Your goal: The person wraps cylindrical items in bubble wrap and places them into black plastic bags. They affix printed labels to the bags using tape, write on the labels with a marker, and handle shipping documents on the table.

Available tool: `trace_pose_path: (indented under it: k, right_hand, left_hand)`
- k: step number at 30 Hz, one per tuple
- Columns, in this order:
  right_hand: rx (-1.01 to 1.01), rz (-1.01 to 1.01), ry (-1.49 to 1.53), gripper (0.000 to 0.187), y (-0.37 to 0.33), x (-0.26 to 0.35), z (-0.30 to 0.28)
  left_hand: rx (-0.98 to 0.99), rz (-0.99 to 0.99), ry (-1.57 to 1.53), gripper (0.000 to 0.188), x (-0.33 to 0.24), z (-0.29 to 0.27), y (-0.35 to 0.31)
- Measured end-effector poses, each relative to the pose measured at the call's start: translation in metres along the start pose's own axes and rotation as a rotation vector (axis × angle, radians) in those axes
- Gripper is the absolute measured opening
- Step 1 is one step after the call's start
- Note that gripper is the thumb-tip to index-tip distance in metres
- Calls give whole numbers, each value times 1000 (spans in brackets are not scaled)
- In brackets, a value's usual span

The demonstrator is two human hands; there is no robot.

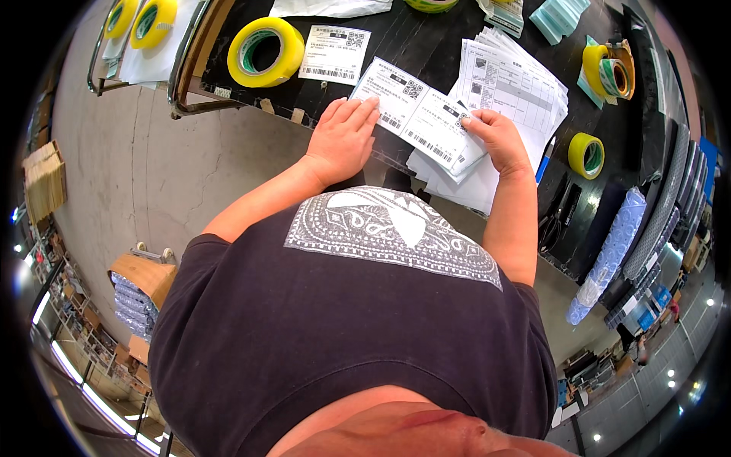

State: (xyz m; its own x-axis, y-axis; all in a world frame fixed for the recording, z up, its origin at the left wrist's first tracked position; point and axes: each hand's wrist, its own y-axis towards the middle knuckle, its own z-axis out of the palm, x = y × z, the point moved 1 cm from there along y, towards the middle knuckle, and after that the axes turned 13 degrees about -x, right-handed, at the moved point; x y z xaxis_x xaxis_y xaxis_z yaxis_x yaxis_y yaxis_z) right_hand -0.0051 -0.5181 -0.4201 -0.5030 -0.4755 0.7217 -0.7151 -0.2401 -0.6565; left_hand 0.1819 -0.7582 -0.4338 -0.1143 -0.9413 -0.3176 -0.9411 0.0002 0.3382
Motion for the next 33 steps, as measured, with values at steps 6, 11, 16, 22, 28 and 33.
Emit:
trace_pose_path:
  k: [6, 11, 16, 22, 28, 33]
  right_hand:
    - [7, 5, -3, 28, 2, -1, 0]
    - [21, 15, 13, 28, 3, -2, -1]
    - [27, -3, 10, 29, 4, -3, -3]
    - [20, 1, -3, 30, 4, -3, -2]
    - [8, 2, -15, 28, 4, -2, -1]
    - [19, -46, -59, 30, 6, -4, -4]
  left_hand:
    - [3, -1, -1, 44, -1, -2, 1]
    - [4, 6, -8, 44, 0, -2, 2]
    - [4, -3, -20, 44, -1, -2, 3]
    - [7, 0, -7, 45, 0, 0, 1]
    - [25, -5, 9, 45, -1, -2, 2]
    - [59, -7, 20, 45, -3, -4, 7]
